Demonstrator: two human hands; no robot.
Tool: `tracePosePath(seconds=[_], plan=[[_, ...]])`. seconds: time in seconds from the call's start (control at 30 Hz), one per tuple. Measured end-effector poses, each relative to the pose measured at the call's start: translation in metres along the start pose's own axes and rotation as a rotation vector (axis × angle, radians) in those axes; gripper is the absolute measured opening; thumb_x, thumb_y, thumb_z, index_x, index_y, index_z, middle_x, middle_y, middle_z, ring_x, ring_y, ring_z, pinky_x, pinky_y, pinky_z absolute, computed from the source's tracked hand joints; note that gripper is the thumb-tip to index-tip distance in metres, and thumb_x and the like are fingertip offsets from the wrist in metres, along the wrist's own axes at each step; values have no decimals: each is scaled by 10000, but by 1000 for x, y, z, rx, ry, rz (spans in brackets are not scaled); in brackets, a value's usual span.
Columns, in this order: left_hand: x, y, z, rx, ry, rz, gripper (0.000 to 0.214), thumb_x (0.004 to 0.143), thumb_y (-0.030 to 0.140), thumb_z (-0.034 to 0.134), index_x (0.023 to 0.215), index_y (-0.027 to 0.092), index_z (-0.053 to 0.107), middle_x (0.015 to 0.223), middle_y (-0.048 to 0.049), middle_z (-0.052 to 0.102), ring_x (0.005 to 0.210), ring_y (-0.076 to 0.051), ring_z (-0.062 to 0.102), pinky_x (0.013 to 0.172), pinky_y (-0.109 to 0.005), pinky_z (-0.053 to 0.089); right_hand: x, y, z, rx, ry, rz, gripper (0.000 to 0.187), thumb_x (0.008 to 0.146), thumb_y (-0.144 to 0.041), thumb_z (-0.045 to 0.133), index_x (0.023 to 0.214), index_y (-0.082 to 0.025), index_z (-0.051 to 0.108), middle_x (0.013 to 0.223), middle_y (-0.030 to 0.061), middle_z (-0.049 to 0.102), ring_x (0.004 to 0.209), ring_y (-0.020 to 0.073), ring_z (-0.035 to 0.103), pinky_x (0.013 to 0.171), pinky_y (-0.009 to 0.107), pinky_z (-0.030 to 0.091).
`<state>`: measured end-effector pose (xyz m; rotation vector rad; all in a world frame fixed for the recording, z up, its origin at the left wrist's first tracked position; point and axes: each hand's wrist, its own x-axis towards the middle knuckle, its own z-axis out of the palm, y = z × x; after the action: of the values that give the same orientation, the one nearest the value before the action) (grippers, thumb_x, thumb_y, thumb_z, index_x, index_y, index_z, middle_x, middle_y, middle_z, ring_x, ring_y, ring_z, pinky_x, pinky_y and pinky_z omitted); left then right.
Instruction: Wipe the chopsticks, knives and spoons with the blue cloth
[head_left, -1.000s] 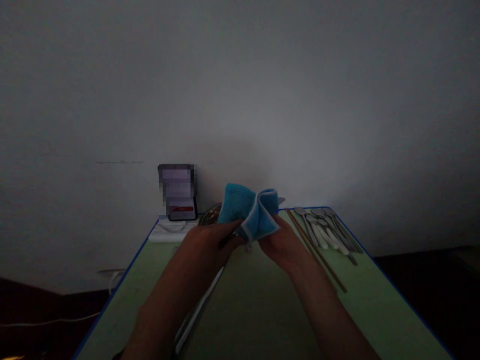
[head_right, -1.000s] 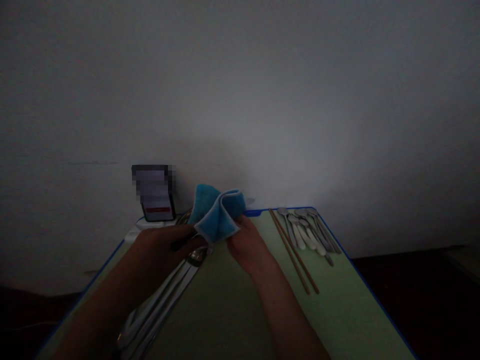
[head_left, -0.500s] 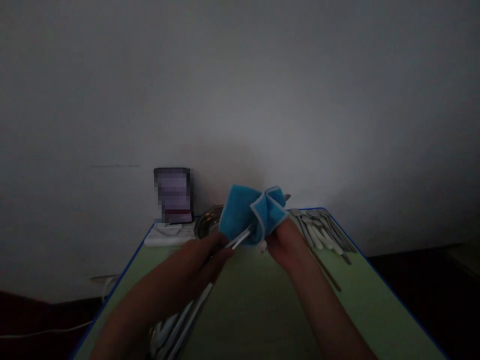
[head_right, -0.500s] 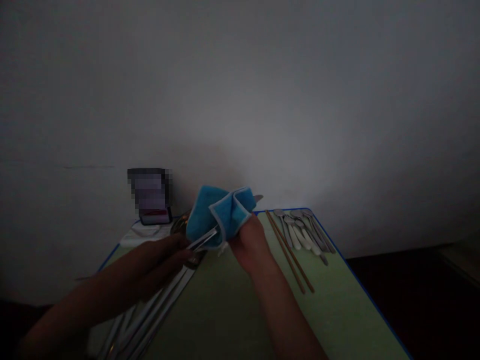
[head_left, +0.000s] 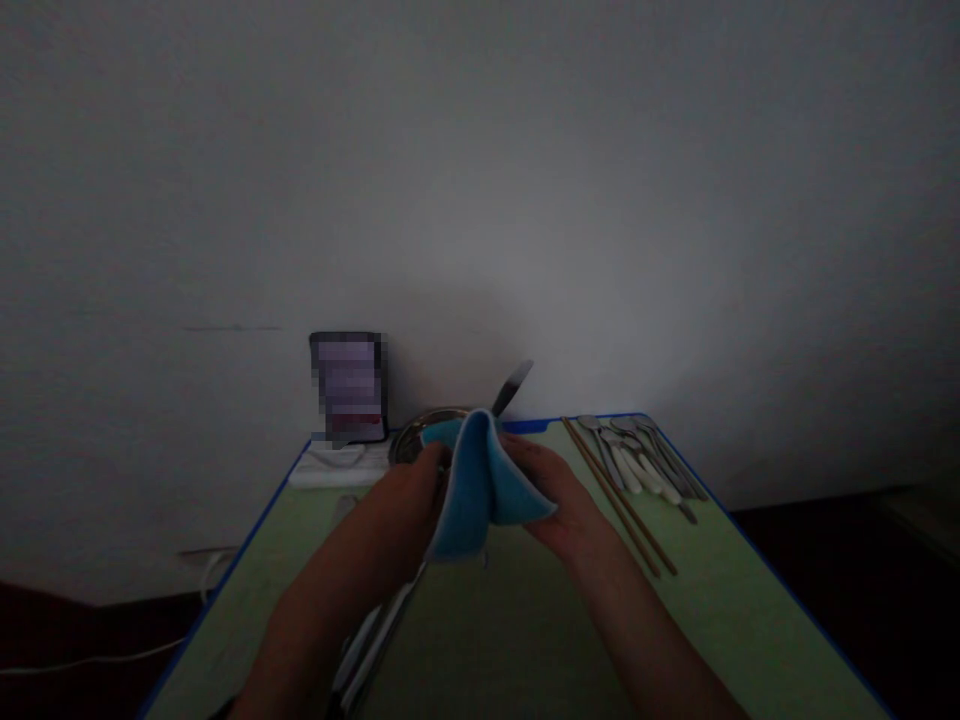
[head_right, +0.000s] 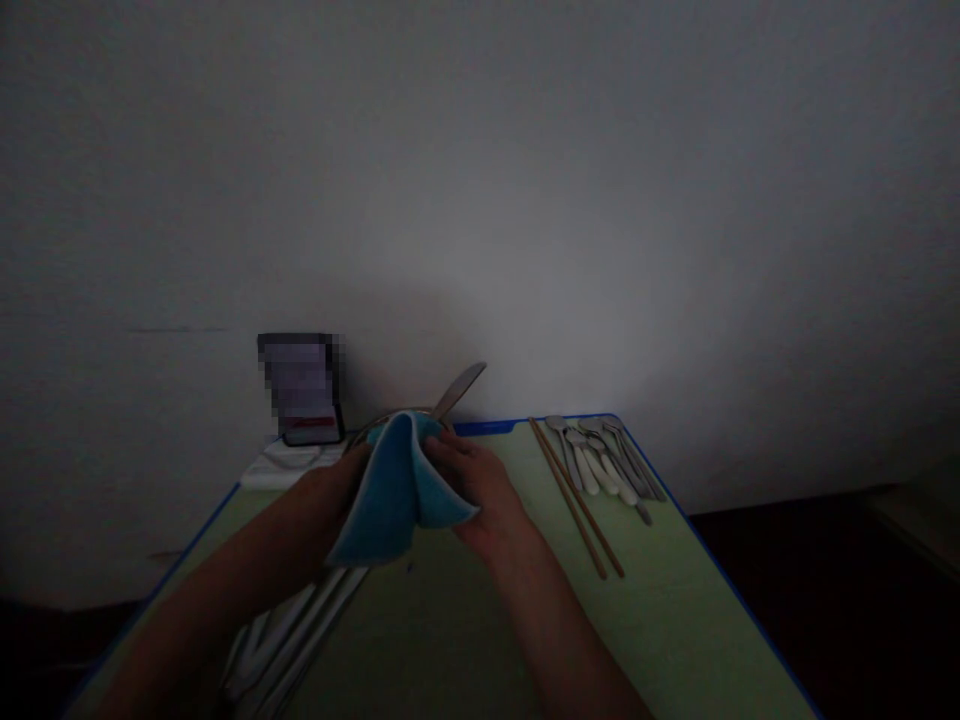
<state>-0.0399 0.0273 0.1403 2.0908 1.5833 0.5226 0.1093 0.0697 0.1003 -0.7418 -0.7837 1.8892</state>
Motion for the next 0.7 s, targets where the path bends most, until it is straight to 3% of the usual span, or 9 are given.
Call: tracePosePath(seconds=[0.13, 0.2, 0.3, 0.4, 0.53, 0.7], plan=[[2, -2, 10, 78, -46, 80, 276, 794, 185, 379, 1059, 148, 447, 994, -172, 624, 902, -282, 620, 789, -391, 463, 3, 14, 1, 51, -19, 178, 166, 721, -333, 634, 706, -169, 653, 608, 8, 668, 745, 192, 653, 811, 356, 489], [4, -5, 13, 92, -37, 94, 320, 785, 185, 389, 1101, 149, 418, 1046, -181, 607, 908, -278, 613, 792, -387, 460, 5, 19, 1, 55, -17, 196, 194, 727, -364, 626, 701, -174, 652, 606, 9, 665, 753, 190, 652, 815, 355, 489], [7, -7, 13, 85, 3, 62, 275, 775, 199, 418, 1048, 162, 426, 997, -153, 617, 895, -274, 612, 759, -367, 460, 10, 21, -5, -39, 102, 126, 211, 730, -386, 620, 713, -181, 663, 671, 25, 681, 755, 185, 648, 827, 346, 478], [9, -5, 10, 66, 90, -59, 152, 860, 242, 323, 926, 179, 444, 823, -99, 627, 750, -252, 626, 641, -340, 446, 20, 18, -18, 16, 192, 54, 240, 744, -412, 592, 773, -185, 661, 810, 49, 702, 867, 204, 644, 849, 368, 473], [10, 3, 9, 26, 215, -57, 230, 908, 325, 269, 858, 194, 451, 761, -59, 610, 675, -226, 604, 592, -316, 405, 29, 4, -29, 271, -14, -54, 318, 797, -448, 485, 912, -198, 645, 1001, 50, 688, 1011, 201, 607, 917, 390, 453], [15, 7, 11, -25, 295, -86, 243, 909, 331, 282, 894, 183, 473, 717, -36, 604, 639, -213, 595, 563, -294, 397, 25, -17, -26, 304, -27, -216, 322, 764, -503, 478, 878, -249, 640, 948, 28, 698, 1022, 216, 594, 912, 420, 452]])
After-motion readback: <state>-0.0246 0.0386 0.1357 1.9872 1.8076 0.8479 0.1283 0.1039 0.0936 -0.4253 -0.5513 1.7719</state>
